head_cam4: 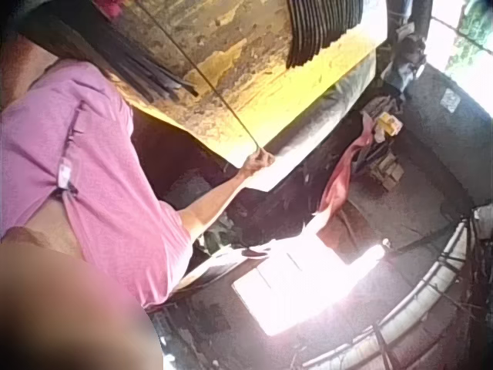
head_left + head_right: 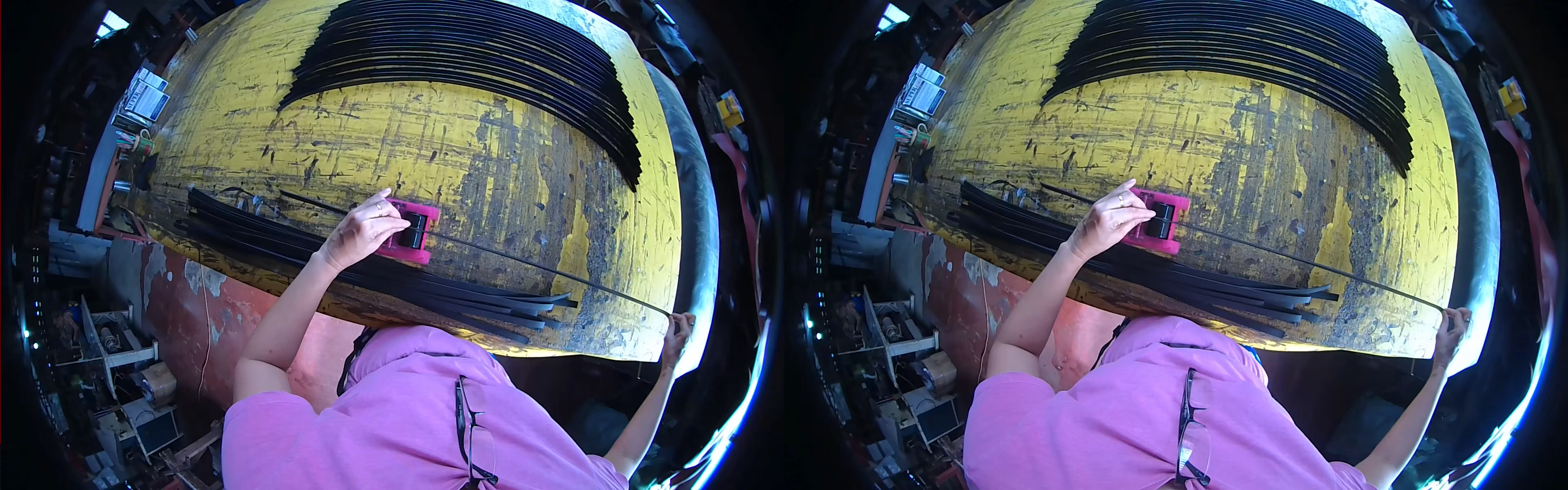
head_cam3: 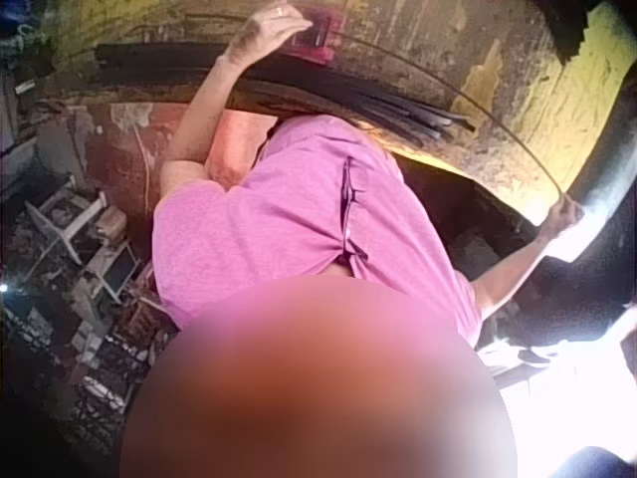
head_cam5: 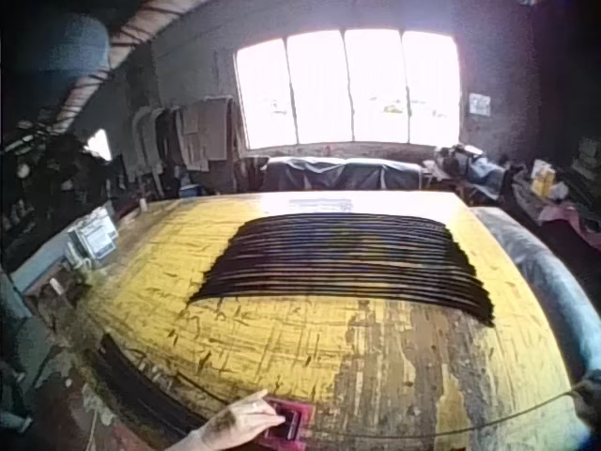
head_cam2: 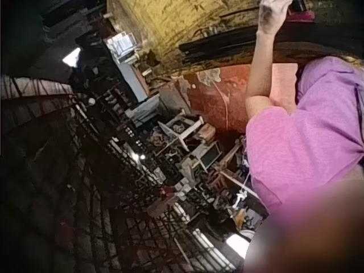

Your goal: Painting the edges of thin leather straps by pulling them through an edge-paint roller applicator.

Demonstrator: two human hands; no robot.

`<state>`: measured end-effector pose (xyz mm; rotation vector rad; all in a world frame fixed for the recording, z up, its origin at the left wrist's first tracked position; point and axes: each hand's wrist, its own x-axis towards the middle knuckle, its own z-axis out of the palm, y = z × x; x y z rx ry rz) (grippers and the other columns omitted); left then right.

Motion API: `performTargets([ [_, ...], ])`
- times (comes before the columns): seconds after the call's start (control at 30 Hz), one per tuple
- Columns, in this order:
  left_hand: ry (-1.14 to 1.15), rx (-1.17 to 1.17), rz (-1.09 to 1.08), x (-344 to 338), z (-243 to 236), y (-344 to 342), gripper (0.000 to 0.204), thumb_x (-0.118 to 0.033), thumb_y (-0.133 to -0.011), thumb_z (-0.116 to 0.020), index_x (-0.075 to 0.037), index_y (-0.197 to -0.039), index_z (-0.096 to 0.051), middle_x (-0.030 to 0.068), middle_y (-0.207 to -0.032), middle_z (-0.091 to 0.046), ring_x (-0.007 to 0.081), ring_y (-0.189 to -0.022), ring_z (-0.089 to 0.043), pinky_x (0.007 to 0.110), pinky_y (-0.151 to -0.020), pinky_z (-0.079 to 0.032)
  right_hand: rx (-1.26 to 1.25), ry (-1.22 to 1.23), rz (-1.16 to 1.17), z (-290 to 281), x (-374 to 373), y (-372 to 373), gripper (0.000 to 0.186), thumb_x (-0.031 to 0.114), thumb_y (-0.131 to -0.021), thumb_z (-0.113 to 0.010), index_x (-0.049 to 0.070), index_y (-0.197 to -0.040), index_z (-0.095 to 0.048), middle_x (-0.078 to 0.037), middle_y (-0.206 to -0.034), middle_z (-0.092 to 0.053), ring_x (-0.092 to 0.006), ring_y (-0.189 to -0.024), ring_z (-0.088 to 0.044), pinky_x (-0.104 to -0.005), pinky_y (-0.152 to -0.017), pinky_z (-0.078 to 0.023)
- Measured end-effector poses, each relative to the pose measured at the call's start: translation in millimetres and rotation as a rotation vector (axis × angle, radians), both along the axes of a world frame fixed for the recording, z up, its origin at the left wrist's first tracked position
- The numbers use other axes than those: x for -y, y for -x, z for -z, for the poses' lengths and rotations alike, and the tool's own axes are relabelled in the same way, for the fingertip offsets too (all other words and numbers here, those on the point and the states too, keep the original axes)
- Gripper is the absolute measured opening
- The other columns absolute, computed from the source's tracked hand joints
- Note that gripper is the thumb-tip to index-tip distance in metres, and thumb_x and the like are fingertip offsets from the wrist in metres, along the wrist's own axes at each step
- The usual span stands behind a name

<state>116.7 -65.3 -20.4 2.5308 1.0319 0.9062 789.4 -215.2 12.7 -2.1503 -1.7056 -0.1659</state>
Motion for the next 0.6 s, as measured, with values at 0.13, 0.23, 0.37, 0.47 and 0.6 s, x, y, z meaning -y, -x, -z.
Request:
performTargets([
  [0.13, 0.005, -0.014, 0.002, 0.8, -0.7, -1.1, 0.011, -0.005, -0.073, -0.067, -0.005, -0.085, -0.069, 0.0043, -0.076, -0.06, 0.0175, -0.071, -0.059, 0.042, -0.099, -0.041, 0.036, -0.011, 0.073, 1.2, 13.9, -51.9, 0.002, -0.001, -0.077, -0.059, -0.001, -0.078, -0.057, -0.011, -0.085, -0.046, -0.0254, -0.087, -0.048, -0.0356, -0.079, -0.039],
  [0.23, 0.009, -0.019, -0.003, 1.3, -1.1, -0.8, 0.011, -0.005, -0.073, -0.067, -0.005, -0.084, -0.068, 0.0042, -0.076, -0.06, 0.0176, -0.072, -0.059, 0.042, -0.099, -0.041, 0.112, -0.024, 0.08, 3.4, 27.3, -95.2, 0.002, 0.0, -0.077, -0.059, -0.002, -0.078, -0.058, -0.011, -0.083, -0.045, -0.0251, -0.084, -0.047, -0.036, -0.078, -0.038],
  [0.37, 0.022, -0.002, -0.008, 0.8, -2.1, -1.4, 0.011, -0.004, -0.073, -0.067, -0.005, -0.084, -0.068, 0.0041, -0.075, -0.06, 0.0175, -0.072, -0.059, 0.042, -0.099, -0.041, 0.293, -0.006, 0.169, 2.0, 46.5, -141.9, 0.005, 0.001, -0.074, -0.063, 0.0, -0.076, -0.058, -0.01, -0.083, -0.046, -0.0266, -0.084, -0.048, -0.0376, -0.078, -0.038],
  [0.47, 0.02, -0.006, -0.011, 1.4, -3.3, -2.4, 0.011, -0.004, -0.073, -0.067, -0.005, -0.084, -0.068, 0.0039, -0.075, -0.06, 0.0175, -0.071, -0.059, 0.042, -0.099, -0.041, 0.379, 0.045, 0.262, -8.4, 58.0, -161.8, 0.008, 0.0, -0.072, -0.064, 0.0, -0.072, -0.056, -0.01, -0.083, -0.049, -0.0281, -0.084, -0.051, -0.0384, -0.077, -0.04],
  [0.6, -0.009, -0.024, -0.015, 0.9, -5.1, -1.7, 0.011, -0.002, -0.073, -0.066, -0.005, -0.084, -0.069, 0.0039, -0.075, -0.06, 0.0176, -0.071, -0.059, 0.043, -0.099, -0.042, 0.462, 0.164, 0.455, -26.6, 70.9, -169.7, 0.004, 0.004, -0.076, -0.061, 0.005, -0.077, -0.057, -0.009, -0.087, -0.05, -0.027, -0.086, -0.052, -0.039, -0.076, -0.044],
])
